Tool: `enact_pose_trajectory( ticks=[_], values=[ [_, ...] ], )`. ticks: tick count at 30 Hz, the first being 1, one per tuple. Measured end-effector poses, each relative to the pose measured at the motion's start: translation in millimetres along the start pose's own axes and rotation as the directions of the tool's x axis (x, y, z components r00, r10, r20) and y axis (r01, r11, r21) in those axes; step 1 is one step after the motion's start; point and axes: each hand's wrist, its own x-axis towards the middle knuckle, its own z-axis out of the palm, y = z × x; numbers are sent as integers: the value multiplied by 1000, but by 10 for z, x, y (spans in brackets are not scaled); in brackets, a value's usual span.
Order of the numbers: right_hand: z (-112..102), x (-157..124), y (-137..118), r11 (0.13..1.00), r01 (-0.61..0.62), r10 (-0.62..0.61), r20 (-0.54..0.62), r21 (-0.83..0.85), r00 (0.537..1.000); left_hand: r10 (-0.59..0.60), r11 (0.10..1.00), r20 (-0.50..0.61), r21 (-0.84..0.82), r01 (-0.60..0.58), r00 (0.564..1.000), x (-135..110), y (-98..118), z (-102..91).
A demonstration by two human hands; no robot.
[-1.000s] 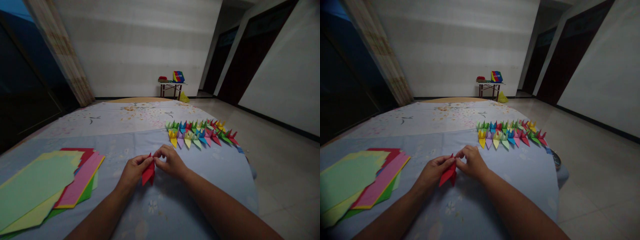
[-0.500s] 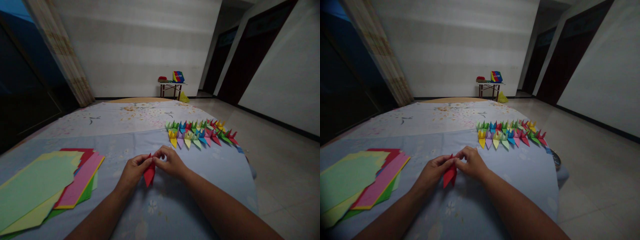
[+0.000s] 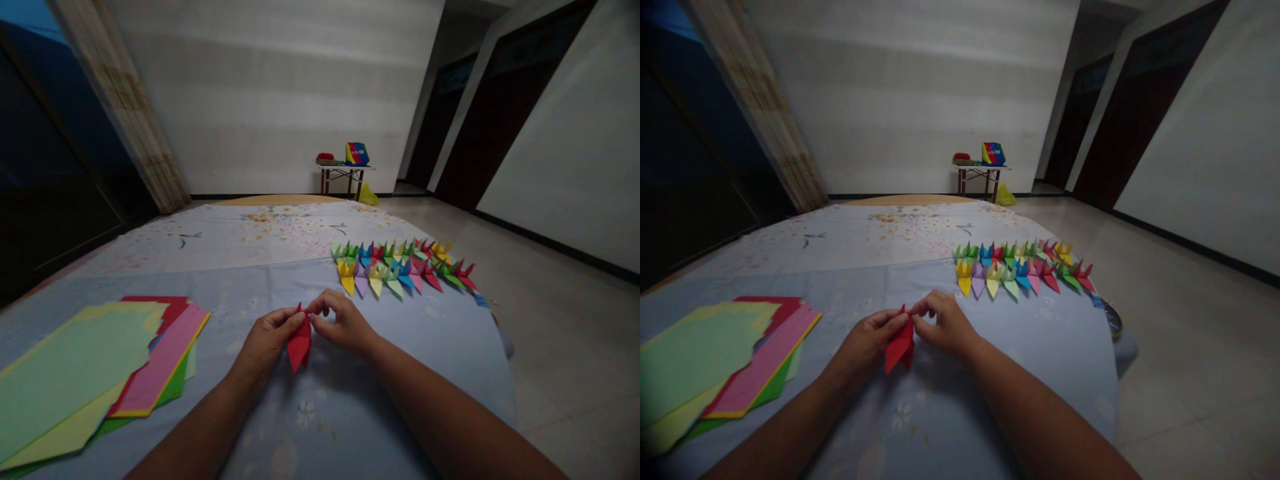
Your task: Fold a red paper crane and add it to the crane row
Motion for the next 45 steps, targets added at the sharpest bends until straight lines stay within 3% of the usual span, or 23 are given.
enact_pose_trajectory(
  ticks=[16,33,45],
  values=[
    [24,-17,7,975,141,-154,-62,-171,986,-26,1000,-11,-13,26,1000,8,-22,-8],
    [24,-8,37,967,146,-142,32,-208,989,-59,998,20,32,59,998,19,-62,-28],
    [6,-10,-18,967,151,-157,-16,-206,987,-36,998,-26,46,37,999,-9,-7,6]
  ],
)
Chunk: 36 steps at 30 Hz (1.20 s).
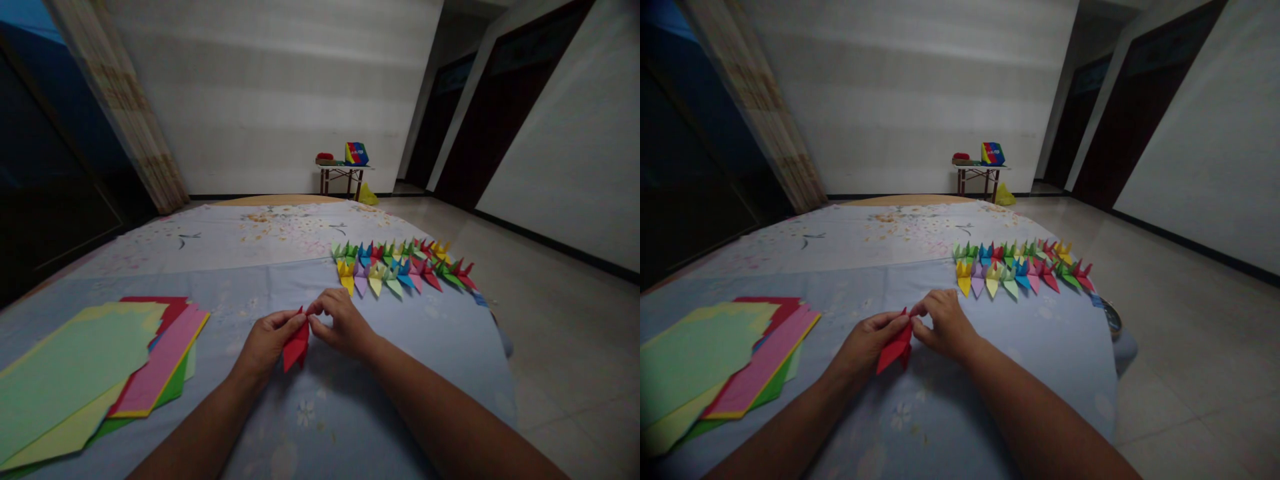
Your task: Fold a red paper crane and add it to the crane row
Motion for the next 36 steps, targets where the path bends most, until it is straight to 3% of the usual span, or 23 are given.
enact_pose_trajectory(
  ticks=[13,28,36],
  values=[
    [5,-5,59,1000,3,-1,108,-15,994,-25,999,38,-24,26,999,-3,-49,2],
    [28,-4,47,975,-150,148,23,164,989,-6,988,-20,-157,3,1000,13,-59,22],
    [15,2,28,960,-204,196,57,194,979,-15,984,-29,-181,10,999,9,-26,37]
  ],
)
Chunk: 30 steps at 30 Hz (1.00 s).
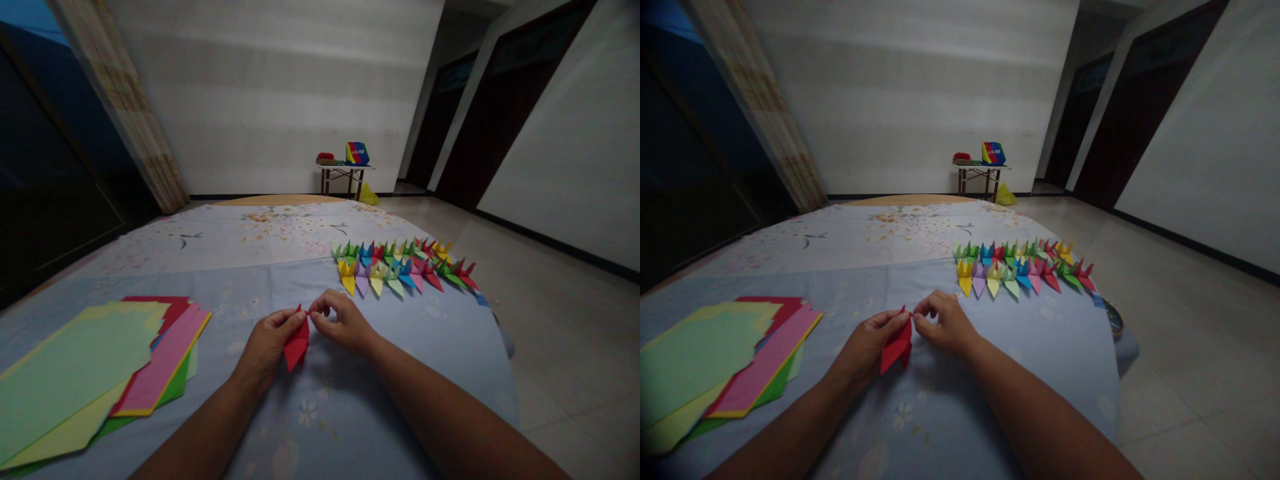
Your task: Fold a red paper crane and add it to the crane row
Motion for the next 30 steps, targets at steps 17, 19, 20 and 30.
enact_pose_trajectory(
  ticks=[17,19,20,30],
  values=[
    [2,-2,-1,988,112,-117,-48,-102,992,-12,1000,-20,5,12,1000,-22,-4,16],
    [6,-3,5,988,122,-127,-54,-98,990,1,1000,-17,11,-1,1000,-23,3,18],
    [9,-3,9,988,124,-130,-53,-97,990,8,1000,-8,20,-7,1000,-21,6,17],
    [3,-12,-4,974,171,-178,-35,-146,983,30,998,-8,51,-30,1000,-20,-14,1]
  ],
)
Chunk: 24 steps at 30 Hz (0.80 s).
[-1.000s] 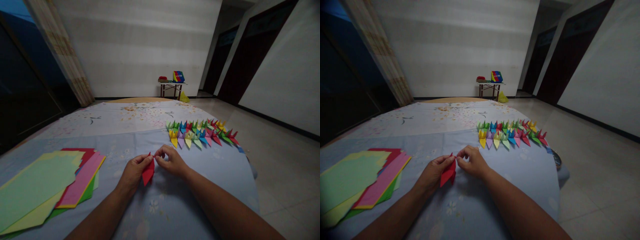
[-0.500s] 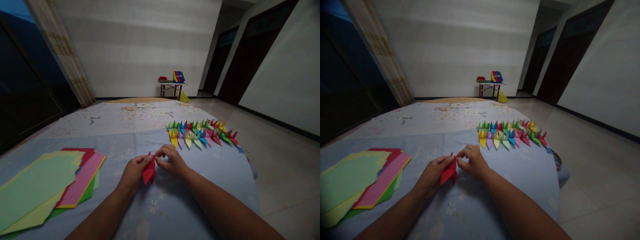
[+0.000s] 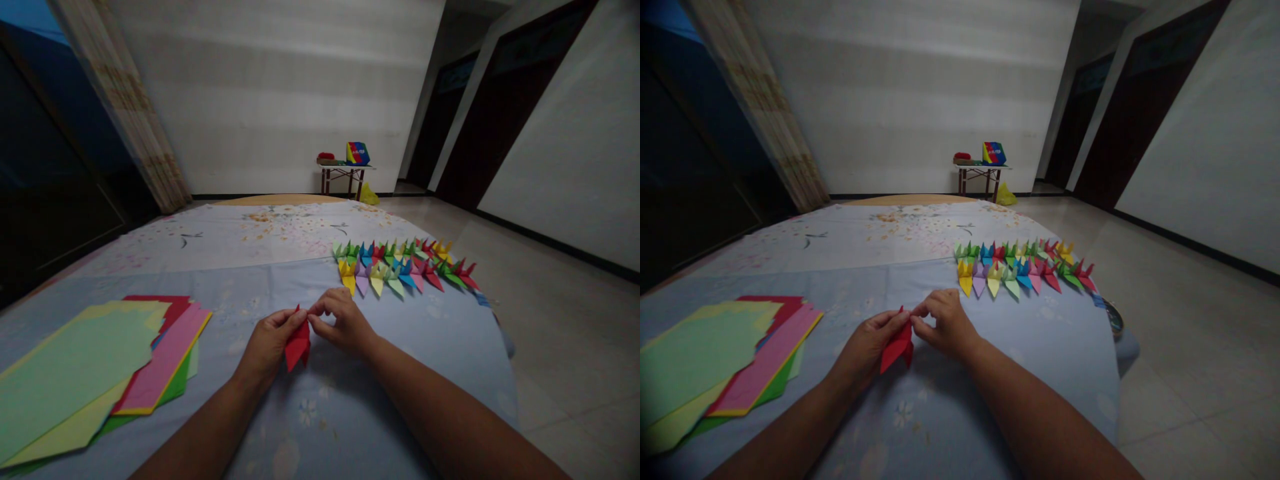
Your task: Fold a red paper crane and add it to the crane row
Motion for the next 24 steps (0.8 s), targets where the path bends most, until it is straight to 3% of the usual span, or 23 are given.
enact_pose_trajectory(
  ticks=[10,24],
  values=[
    [9,3,-27,997,53,-55,-21,-63,998,8,997,-6,81,-7,1000,-17,12,15],
    [49,11,-24,979,-164,166,-6,123,986,41,995,-32,94,-38,999,-6,7,25]
  ],
)
